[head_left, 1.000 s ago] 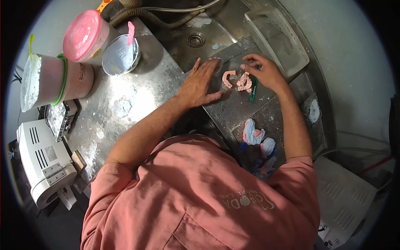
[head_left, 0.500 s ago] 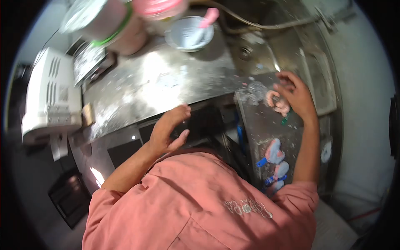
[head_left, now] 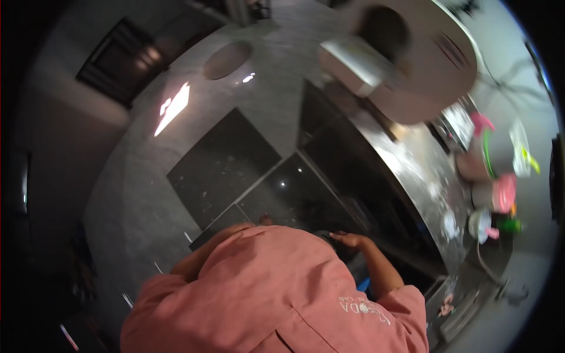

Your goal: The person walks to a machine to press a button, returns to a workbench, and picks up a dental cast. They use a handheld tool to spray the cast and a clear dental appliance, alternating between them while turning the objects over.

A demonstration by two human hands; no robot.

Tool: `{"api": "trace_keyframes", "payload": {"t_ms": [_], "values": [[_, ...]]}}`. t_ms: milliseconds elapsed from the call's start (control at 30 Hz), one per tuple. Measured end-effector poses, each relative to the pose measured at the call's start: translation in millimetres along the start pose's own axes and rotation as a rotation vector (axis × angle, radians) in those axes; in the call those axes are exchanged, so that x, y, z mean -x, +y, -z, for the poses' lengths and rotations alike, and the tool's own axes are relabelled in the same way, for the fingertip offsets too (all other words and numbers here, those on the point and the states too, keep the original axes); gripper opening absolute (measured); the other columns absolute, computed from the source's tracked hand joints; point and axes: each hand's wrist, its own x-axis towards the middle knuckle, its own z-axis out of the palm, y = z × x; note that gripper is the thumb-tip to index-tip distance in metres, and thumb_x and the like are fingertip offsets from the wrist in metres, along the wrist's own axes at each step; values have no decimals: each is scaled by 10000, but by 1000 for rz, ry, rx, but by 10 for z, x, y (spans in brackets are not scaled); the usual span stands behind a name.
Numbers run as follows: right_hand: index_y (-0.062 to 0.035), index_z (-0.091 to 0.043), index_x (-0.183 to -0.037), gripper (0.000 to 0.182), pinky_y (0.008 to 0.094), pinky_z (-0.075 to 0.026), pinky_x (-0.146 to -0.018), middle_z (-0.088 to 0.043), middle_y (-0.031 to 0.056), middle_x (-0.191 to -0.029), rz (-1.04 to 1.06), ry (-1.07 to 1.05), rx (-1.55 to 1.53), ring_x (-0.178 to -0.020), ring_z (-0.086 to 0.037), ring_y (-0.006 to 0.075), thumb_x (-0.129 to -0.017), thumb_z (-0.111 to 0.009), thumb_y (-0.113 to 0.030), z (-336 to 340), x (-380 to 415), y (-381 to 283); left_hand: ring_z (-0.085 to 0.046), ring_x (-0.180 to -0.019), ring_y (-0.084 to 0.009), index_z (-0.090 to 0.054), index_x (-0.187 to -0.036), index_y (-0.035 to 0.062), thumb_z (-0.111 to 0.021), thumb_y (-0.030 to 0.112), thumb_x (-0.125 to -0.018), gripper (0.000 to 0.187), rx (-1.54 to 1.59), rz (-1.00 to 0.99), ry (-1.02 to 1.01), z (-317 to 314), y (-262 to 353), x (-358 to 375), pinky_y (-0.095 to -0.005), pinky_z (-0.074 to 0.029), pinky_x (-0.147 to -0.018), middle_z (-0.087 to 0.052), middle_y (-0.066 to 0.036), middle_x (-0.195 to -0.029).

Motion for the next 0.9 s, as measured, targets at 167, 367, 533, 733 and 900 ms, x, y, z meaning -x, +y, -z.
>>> {"api": "trace_keyframes", "payload": {"t_ms": [167, 367, 533, 733, 900], "values": [[-130, -214, -1532, 958, 606, -279, -1089, -143, 151, -1596, 26, 17, -136, -1457, -166, 347, -839, -501, -726, -128, -728, -1683, -549, -1174, -231, -578, -1218, 66, -557, 355, -956, 391, 659, 186, 77, 388, -28, 686, -346, -441, -999, -561, -170, -1255], [-122, -185, -1538, 1039, 555, -283, -1111, -210, 156, -1576, 369, -663, 661, -1433, -247, 319, -788, -574, -727, 81, -1505, -3660, -523, -1231, -267, -519, -1318, 69, -574, 408, -945, 507, 1270, 331, 115, 1829, 806, -14, -358, -421, -1031, -510, -185, -1372], [-161, -329, -1500, 941, 436, -345, -1101, -308, 77, -1554, 92, -448, 855, -1408, -304, 326, -795, -532, -751, 459, -2083, -5197, -503, -1255, -272, -413, -1431, 99, -506, 512, -956, 637, 917, 96, -67, 3201, 1095, -506, -391, -450, -1006, -468, -179, -1421], [-88, -581, -1281, 608, 395, -450, -982, -614, 163, -1265, 473, -63, 1115, -1178, -574, 301, -846, -653, -507, 1286, -2681, -6690, -512, -1227, -271, -430, -1418, 84, -516, 507, -950, 636, 971, 342, 116, 3949, 677, -488, -401, -454, -996, -475, -178, -1406], [-98, -592, -1261, 585, 390, -438, -1005, -607, 190, -1260, 561, 89, 637, -1197, -558, 332, -854, -636, -517, 2386, -2826, -7369, -520, -1204, -270, -444, -1407, 72, -524, 502, -946, 635, 942, 480, 184, 4455, 431, -1239, -410, -457, -987, -482, -177, -1394]]}}
